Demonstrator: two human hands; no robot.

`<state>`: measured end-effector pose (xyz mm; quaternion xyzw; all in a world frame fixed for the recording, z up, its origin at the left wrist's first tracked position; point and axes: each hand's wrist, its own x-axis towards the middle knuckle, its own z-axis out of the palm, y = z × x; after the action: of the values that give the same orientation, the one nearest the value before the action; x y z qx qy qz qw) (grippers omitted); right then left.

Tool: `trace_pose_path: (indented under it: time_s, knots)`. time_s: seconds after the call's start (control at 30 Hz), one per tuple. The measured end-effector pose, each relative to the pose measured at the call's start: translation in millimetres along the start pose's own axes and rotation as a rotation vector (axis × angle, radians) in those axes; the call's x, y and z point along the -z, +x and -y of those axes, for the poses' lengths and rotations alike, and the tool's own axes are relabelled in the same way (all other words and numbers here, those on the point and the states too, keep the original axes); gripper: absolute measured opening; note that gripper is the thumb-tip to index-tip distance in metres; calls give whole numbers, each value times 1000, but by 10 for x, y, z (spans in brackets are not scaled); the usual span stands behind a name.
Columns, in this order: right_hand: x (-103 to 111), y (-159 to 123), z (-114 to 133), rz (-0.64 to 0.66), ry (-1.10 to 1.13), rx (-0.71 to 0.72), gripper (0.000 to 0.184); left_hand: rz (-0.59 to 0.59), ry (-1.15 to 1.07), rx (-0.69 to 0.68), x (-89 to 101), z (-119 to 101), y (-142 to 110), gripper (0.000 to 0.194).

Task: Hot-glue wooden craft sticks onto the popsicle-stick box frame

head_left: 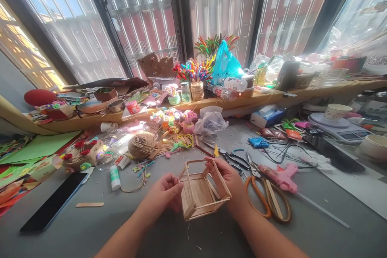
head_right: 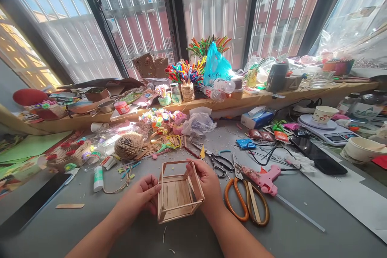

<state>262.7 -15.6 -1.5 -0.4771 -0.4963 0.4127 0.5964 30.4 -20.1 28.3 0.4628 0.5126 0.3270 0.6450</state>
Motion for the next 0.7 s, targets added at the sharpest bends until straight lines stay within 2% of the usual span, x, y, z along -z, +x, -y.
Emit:
trace_pose_path:
  time_s: [0.13,0.27,0.37,0.47,0.57,0.7]
  knots:
    - [-4,5,29,3,-12,23,45,6,23,-55,0,-43,11,57]
    - [-1,-1,60,2,-39,43,47,2,46,-53,-13,-15,40,55]
    - [11,-13,79,12,-72,61,46,-44,71,-93,8,-6,60,49]
    - [8,-28,43,28,-117,91,40,-125,140,-214,61,-46,44,43]
    - [-13,-48,-42,39,-156,124,36,-122,317,-336,74,-77,10,43]
    - [-30,-77,-113,49,-199,213,37,-209,551,-537,-17,-25,35,19]
